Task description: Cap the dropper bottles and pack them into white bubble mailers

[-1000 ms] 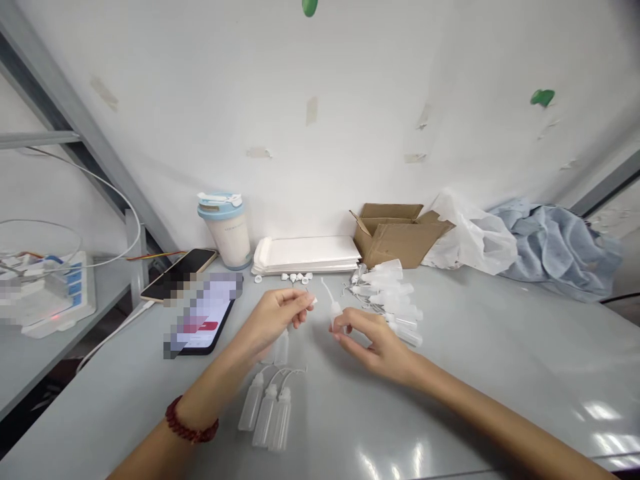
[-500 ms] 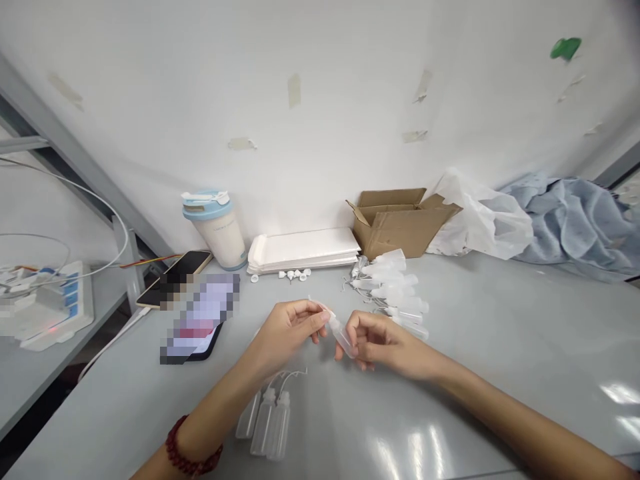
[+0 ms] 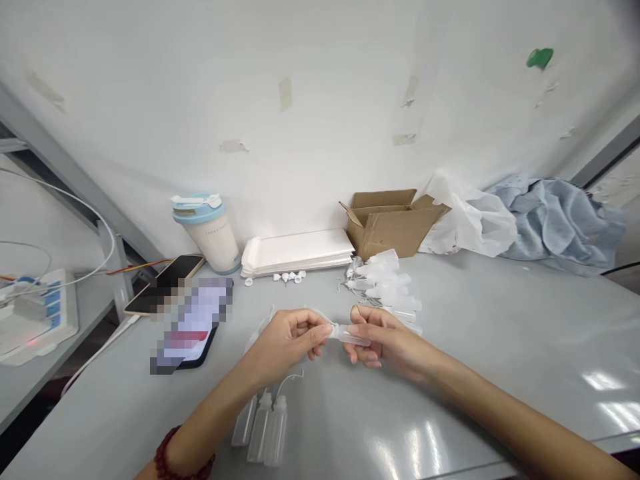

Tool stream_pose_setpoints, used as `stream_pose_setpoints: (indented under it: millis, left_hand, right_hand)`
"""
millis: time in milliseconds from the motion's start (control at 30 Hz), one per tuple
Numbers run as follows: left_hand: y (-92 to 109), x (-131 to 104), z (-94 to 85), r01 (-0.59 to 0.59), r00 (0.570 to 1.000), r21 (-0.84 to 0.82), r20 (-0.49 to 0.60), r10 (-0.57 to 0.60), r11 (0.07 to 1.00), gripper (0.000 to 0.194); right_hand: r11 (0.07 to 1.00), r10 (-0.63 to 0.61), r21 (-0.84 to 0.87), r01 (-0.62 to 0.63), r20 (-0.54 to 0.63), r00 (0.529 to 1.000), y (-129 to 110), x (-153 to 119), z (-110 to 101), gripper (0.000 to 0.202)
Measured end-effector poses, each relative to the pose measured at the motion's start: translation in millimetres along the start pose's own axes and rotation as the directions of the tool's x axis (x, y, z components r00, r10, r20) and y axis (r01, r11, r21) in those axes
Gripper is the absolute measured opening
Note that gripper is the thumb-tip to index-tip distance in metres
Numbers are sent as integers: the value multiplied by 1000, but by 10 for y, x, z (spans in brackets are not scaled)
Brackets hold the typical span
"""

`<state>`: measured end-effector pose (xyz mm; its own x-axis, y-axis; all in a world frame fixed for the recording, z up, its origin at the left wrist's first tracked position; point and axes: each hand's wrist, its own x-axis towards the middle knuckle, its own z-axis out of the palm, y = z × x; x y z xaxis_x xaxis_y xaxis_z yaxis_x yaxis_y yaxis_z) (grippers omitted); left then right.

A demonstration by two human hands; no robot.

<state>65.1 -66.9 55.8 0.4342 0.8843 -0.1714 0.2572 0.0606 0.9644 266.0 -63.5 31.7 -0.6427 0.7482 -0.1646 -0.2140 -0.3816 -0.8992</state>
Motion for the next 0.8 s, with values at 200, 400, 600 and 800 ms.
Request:
stream_pose_setpoints:
  millis: [200,400,600,800]
  left_hand:
    - [-12,-41,88,-55,995,20,-81,56,998,14]
    - [-19,-45,119,-120,984,96,-124,132,988,9]
    - [-52,-26,130,-193,973,65,-116,199,979,6]
    - [-24,-39,147,-304,940,85,-136,314,949,6]
  right_hand:
    - [998,44,-49,-47,-48,998,-48,-27,-37,37]
    - [963,-41,-268,23,-61,997,-59,-39,-29,37]
    - [978,-11,-209,-2,-59,998,-50,-45,-29,37]
    - [995,25,-98,-29,-44,999,-44,-37,-37,37]
